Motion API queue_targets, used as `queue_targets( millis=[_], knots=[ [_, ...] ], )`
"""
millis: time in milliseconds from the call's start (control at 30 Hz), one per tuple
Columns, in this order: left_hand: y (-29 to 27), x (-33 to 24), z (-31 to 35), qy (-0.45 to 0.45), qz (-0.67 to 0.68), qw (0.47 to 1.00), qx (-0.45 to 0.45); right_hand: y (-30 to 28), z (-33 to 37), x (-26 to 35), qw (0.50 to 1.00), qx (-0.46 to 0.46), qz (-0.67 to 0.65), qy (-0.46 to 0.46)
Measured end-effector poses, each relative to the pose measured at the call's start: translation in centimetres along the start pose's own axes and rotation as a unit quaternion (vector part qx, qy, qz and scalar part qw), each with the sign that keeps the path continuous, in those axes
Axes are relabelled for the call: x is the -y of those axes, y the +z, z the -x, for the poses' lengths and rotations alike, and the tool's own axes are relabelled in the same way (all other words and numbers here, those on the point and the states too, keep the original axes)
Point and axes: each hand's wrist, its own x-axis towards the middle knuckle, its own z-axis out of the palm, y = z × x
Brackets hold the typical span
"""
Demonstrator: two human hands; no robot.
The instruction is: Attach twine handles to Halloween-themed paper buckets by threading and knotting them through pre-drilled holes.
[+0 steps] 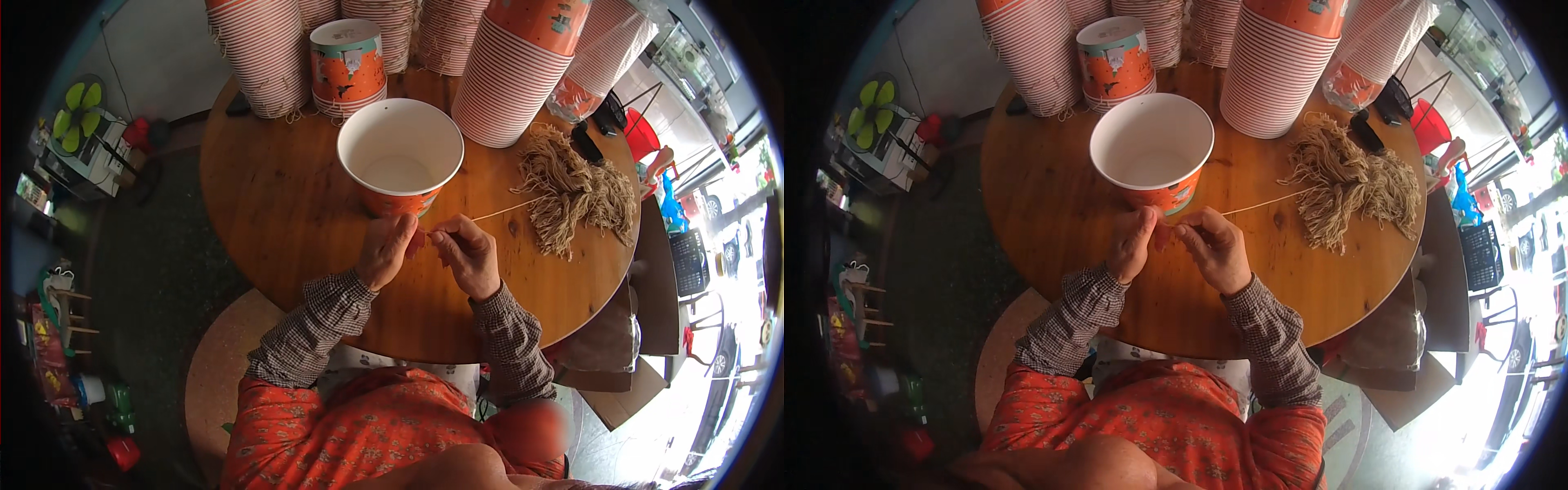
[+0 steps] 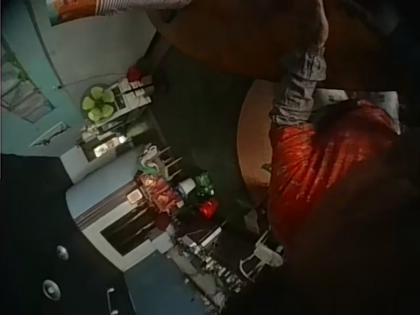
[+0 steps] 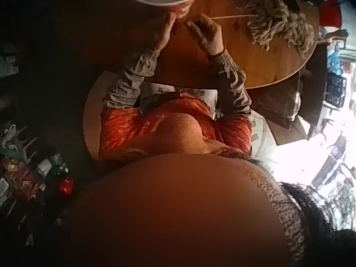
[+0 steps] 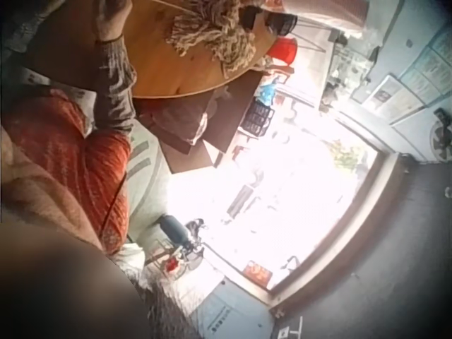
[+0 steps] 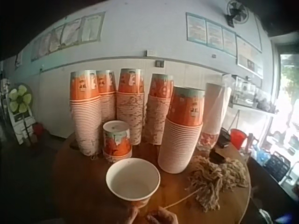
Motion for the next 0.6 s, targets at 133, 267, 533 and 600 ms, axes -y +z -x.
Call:
queue_targets(
  millis=[133, 267, 533, 600],
  knots=[
    [-0.1, 0.8, 0.3, -0.017, -0.024, 1.0, 0.001, 0.1, 0.0, -0.2, 1.0, 0.005, -0.008, 0.007],
    [0.2, -0.1, 0.3, 0.018, 0.013, 1.0, -0.014, 0.2, 0.0, -0.1, 0.999, 0.024, -0.041, 0.003],
    [-0.6, -0.7, 0.5, 0.093, 0.073, 0.993, 0.026, 1.0, 0.2, 0.6, 0.972, 0.081, -0.215, 0.045],
    [-0.6, -0.5, 0.6, 0.093, 0.035, 0.995, 0.025, 0.9, 0.2, 0.6, 0.972, 0.082, -0.213, 0.054]
  ],
)
